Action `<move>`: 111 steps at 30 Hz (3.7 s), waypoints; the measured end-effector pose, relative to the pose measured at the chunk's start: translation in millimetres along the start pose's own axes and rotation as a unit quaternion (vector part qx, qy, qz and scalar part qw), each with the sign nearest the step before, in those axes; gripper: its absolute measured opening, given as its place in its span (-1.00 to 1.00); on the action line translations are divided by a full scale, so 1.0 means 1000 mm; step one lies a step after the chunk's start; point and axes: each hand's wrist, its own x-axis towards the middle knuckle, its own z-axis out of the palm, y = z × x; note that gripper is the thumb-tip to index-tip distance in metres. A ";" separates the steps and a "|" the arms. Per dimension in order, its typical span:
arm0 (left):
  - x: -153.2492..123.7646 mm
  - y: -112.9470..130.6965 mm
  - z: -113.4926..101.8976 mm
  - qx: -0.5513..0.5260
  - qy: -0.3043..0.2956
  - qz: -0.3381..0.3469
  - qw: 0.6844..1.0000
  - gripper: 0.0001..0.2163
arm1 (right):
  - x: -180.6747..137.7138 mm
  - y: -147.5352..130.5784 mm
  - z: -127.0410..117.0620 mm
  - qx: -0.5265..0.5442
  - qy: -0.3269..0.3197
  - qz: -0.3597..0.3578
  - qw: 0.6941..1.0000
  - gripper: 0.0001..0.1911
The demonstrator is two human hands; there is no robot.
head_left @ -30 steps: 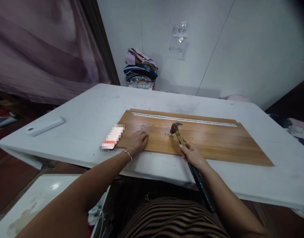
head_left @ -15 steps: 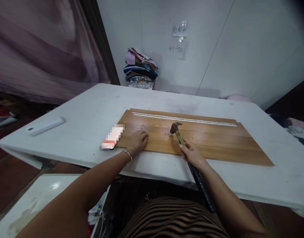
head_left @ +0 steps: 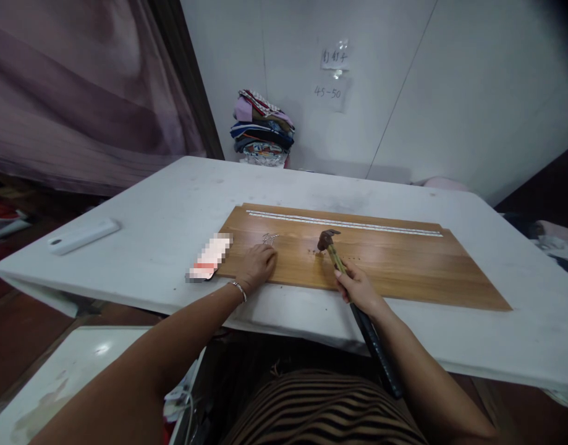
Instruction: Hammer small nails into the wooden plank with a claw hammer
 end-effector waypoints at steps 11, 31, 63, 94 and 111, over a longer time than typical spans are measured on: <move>0.000 0.002 -0.002 -0.014 0.000 -0.004 1.000 -0.80 | 0.000 0.004 0.000 0.002 0.001 0.003 1.000 -0.30; 0.001 0.000 0.000 -0.002 -0.003 -0.001 1.000 -0.81 | 0.001 0.001 -0.001 0.002 -0.001 0.004 1.000 -0.34; 0.000 0.000 0.000 -0.007 0.005 0.003 1.000 -0.81 | 0.001 0.000 0.000 0.001 0.000 0.006 1.000 -0.28; 0.001 0.002 -0.003 0.002 -0.004 0.001 1.000 -0.80 | 0.000 0.004 -0.001 0.000 0.007 0.009 1.000 -0.28; 0.001 0.000 0.000 -0.001 -0.001 -0.001 1.000 -0.80 | 0.001 0.001 -0.001 -0.002 0.002 0.005 1.000 -0.24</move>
